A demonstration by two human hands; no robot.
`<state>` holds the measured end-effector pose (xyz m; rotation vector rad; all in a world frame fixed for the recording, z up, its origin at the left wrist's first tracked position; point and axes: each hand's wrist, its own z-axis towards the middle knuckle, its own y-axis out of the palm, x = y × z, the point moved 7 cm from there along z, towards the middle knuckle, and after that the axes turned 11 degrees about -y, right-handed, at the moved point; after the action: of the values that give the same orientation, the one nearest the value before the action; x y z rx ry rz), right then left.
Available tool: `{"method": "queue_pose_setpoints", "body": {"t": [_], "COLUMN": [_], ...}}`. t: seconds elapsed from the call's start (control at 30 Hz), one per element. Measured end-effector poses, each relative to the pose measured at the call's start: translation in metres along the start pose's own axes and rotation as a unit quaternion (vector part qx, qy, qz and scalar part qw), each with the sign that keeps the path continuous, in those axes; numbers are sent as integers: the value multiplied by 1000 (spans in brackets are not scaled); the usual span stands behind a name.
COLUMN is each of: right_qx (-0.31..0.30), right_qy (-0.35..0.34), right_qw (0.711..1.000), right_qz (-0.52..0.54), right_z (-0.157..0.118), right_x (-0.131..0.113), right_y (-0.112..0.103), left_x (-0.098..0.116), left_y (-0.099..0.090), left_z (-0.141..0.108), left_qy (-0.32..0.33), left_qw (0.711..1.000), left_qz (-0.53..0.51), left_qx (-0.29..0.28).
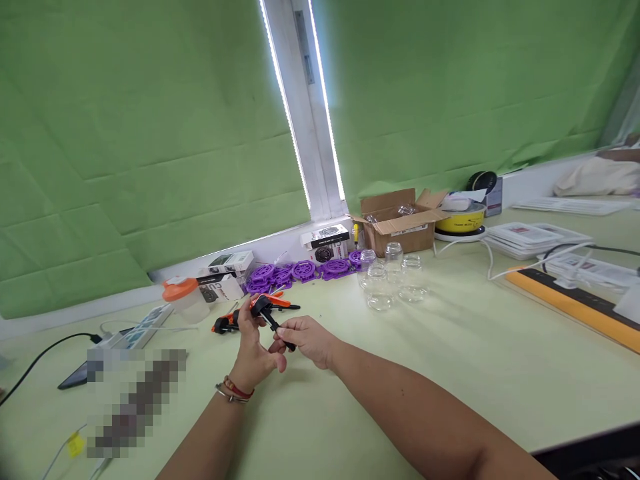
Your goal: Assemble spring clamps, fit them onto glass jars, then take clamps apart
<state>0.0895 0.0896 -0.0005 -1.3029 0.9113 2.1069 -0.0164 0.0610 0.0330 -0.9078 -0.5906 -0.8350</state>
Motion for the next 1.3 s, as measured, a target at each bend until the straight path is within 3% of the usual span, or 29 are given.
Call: {"method": "queue_pose_setpoints", "body": {"t": [0.33,0.87,1.2,1.3], "right_qx": [1,16,-7,-9], "right_qy": [10,10,11,18], "right_qw": [1000,1000,1000,1000], "right_qz": [28,-15,8,13], "right_z": [0,1,1,1], "right_x": [2,10,14,16], "right_y": [-2,-11,-7,-7], "left_x": [10,-5,12,13], "left_y": [-3,-4,-9,-7], "left_z": [3,8,7,7], "left_qy": [46,-49,21,19], "left_qw": [997,998,997,998], "left_qz": [66,19,71,57], "left_qx": [20,22,29,4]}}
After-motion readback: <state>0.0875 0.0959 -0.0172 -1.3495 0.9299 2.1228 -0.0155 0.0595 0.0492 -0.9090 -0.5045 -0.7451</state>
